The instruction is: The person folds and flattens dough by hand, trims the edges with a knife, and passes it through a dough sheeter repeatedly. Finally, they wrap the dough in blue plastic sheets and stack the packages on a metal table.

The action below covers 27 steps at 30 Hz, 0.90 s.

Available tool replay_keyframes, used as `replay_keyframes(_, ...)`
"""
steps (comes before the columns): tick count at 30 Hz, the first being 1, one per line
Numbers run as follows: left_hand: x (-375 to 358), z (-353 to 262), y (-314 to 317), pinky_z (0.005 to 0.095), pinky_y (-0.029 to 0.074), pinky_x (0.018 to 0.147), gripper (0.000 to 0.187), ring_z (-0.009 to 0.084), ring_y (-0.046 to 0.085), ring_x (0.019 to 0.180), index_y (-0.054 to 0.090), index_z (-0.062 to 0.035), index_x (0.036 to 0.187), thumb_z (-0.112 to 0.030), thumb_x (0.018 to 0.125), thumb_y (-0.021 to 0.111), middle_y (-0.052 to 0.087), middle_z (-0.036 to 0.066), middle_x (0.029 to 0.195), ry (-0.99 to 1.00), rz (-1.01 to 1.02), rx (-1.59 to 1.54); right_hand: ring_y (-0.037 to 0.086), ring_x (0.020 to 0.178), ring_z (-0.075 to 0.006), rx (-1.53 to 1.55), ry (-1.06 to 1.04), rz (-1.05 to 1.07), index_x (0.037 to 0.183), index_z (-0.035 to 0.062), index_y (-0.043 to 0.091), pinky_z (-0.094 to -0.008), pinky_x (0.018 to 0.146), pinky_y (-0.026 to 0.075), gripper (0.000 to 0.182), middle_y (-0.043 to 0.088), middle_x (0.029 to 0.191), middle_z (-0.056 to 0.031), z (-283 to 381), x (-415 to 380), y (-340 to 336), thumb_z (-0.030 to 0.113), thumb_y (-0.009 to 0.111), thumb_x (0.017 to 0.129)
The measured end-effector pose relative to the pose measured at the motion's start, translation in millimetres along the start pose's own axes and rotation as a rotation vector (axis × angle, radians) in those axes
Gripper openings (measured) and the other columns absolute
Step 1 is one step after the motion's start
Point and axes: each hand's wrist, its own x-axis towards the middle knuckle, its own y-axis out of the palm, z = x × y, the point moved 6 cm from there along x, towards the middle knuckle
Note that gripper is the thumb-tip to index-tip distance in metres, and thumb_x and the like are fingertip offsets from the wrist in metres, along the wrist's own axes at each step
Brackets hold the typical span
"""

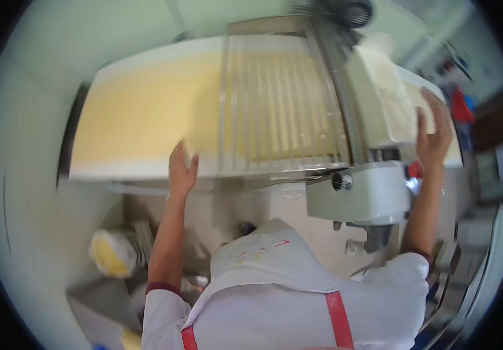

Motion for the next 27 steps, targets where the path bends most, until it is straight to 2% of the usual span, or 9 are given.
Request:
replay_keyframes(3, 60, 4, 58, 0.0482, 0.016, 0.114, 0.075, 0.0357, 0.022, 0.141, 0.021, 0.0021, 0.146, -0.038, 0.092, 0.055, 0.028, 0.024, 0.149, 0.147, 0.197, 0.128, 0.062, 0.099, -0.0301, -0.041, 0.208, -0.106, 0.109, 0.0001, 0.064, -0.0362, 0.088, 0.047, 0.027, 0.065, 0.106, -0.0165, 80, -29, -13, 0.000, 0.061, 0.082)
replay_keyframes(7, 102, -4, 70, 0.0453, 0.019, 0.115, 0.070, 0.0330, 0.025, 0.140, 0.020, 0.0008, 0.146, -0.031, 0.094, 0.053, 0.030, 0.023, 0.149, 0.294, 0.226, 0.040, 0.064, 0.087, -0.0327, 0.190, 0.324, -0.099, 0.099, 0.0041, 0.066, -0.0410, 0.078, 0.050, 0.021, 0.067, 0.095, -0.0135, 221, -59, 47, 0.004, 0.058, 0.079)
replay_keyframes(10, 122, 45, 54, 0.0411, 0.030, 0.110, 0.056, 0.0284, 0.035, 0.135, 0.026, 0.0005, 0.143, -0.018, 0.096, 0.051, 0.036, 0.021, 0.145, -0.084, 0.138, -1.085, 0.060, 0.103, -0.0328, 0.633, 0.481, 0.151, 0.115, 0.0027, 0.060, -0.0443, 0.088, 0.047, 0.035, 0.064, 0.110, -0.0155, 335, -70, 167, 0.019, 0.062, 0.085)
replay_keyframes(11, 122, 68, 46, 0.0352, 0.044, 0.099, 0.040, 0.0235, 0.051, 0.121, 0.039, 0.0025, 0.132, -0.005, 0.094, 0.051, 0.050, 0.017, 0.132, -0.402, 0.058, -1.401, 0.056, 0.110, -0.0328, 0.618, 0.549, 0.251, 0.122, 0.0032, 0.055, -0.0458, 0.093, 0.043, 0.043, 0.061, 0.117, -0.0165, 370, -68, 210, 0.019, 0.065, 0.083)
replay_keyframes(14, 134, 129, 42, 0.0348, 0.051, 0.090, 0.033, 0.0229, 0.060, 0.107, 0.048, 0.0030, 0.123, -0.001, 0.091, 0.056, 0.058, 0.014, 0.119, -0.713, 0.764, -1.443, 0.047, 0.123, -0.0334, 0.313, 0.628, 0.385, 0.133, 0.0041, 0.045, -0.0484, 0.102, 0.036, 0.063, 0.052, 0.130, -0.0185, 443, -72, 327, 0.019, 0.071, 0.078)
replay_keyframes(17, 151, 132, -4, 0.0354, 0.054, 0.086, 0.028, 0.0229, 0.064, 0.098, 0.052, 0.0031, 0.118, -0.005, 0.091, 0.058, 0.062, 0.011, 0.112, -0.657, 0.959, -1.187, 0.042, 0.128, -0.0337, 0.144, 0.665, 0.455, 0.136, 0.0033, 0.042, -0.0499, 0.106, 0.032, 0.069, 0.048, 0.135, -0.0187, 477, -66, 375, 0.020, 0.071, 0.076)
replay_keyframes(20, 168, 144, -52, 0.0355, 0.054, 0.085, 0.031, 0.0238, 0.064, 0.098, 0.051, 0.0010, 0.120, -0.014, 0.093, 0.057, 0.063, 0.011, 0.113, -0.540, 1.031, -1.179, 0.053, 0.118, -0.0312, 0.198, 0.672, 0.401, 0.130, 0.0039, 0.049, -0.0451, 0.100, 0.041, 0.062, 0.056, 0.128, -0.0159, 490, -48, 383, 0.015, 0.069, 0.072)
replay_keyframes(25, 229, 295, -31, 0.0434, 0.045, 0.101, 0.037, 0.0269, 0.053, 0.119, 0.049, -0.0004, 0.126, -0.020, 0.096, 0.054, 0.059, 0.012, 0.121, -0.874, 1.161, -1.349, 0.065, 0.101, -0.0273, 0.352, 0.536, 0.648, 0.122, 0.0046, 0.057, -0.0383, 0.083, 0.053, 0.044, 0.064, 0.118, -0.0138, 544, -48, 431, 0.007, 0.058, 0.078)
replay_keyframes(27, 286, 314, -40, 0.0441, 0.044, 0.102, 0.039, 0.0267, 0.053, 0.118, 0.048, 0.0004, 0.127, -0.020, 0.095, 0.057, 0.059, 0.014, 0.122, -0.796, 0.951, -1.290, 0.066, 0.097, -0.0281, 0.436, 0.536, 0.706, 0.121, 0.0038, 0.058, -0.0392, 0.079, 0.054, 0.042, 0.064, 0.116, -0.0145, 564, -31, 436, 0.008, 0.054, 0.080)
